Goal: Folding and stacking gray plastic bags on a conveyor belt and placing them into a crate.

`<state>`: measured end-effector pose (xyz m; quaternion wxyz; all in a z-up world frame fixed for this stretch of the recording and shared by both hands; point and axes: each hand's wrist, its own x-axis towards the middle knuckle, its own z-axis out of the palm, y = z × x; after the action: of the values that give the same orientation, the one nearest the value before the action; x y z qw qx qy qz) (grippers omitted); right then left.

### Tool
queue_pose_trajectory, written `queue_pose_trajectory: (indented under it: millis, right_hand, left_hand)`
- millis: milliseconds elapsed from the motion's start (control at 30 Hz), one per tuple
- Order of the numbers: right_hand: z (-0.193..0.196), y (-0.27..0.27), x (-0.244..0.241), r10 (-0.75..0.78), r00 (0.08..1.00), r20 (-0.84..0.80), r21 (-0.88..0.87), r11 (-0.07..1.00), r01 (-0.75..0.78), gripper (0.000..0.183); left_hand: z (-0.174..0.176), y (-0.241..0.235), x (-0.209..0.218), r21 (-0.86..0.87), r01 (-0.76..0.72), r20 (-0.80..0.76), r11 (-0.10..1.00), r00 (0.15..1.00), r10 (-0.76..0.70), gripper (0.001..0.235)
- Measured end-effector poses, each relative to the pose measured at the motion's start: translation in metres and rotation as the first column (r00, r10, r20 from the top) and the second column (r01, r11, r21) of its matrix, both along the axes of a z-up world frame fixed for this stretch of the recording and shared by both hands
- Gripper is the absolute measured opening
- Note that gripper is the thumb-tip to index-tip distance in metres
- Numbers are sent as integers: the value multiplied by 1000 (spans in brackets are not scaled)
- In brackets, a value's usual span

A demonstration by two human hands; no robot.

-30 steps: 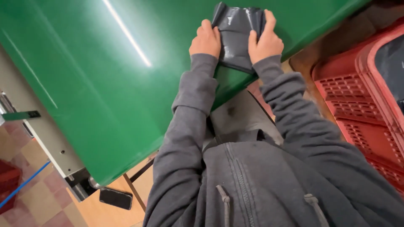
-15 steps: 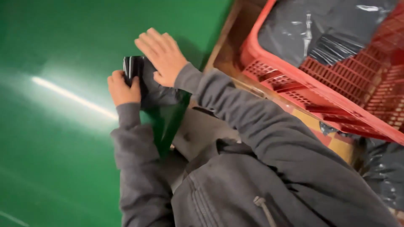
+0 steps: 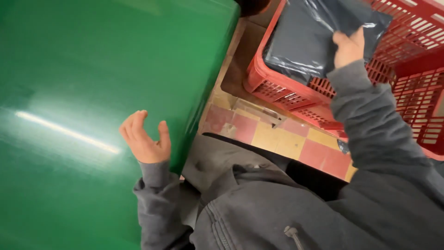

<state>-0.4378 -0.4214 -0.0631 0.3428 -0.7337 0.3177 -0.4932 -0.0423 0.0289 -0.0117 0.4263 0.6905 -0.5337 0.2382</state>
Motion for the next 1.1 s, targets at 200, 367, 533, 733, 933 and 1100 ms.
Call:
queue_pose_trajectory:
  millis: [200,367,533,733,933,1100]
  right_hand:
    - [-165,-64,-82,-145,447,-883,6,948,319,20]
    - [-52,21,-18,-27,547,-837,327,777,539,42]
    - [-49,5,-12,36,543,-839,395,727,561,65]
    - [54,54,13,-374,492,-786,-260,922,285,52]
    - [73,83,83,-148,711,-687,-507,800,-323,56]
    - [9,50,79,-67,517,-854,-336,828,-449,105]
  left_hand:
    - [-60,6,7,108,-132,-6,985,991,133,40]
    - [-54,2,2,131,-212,-32,969,976,218,46]
    - [-58,5,1,156,-229,-11,961,972,234,46]
    - [-37,6,-7,208,-230,-51,951,968,245,45]
    - [-26,7,-15,299,-245,-70,922,958,277,41]
    - [-28,2,-16,332,-290,-42,897,946,322,37]
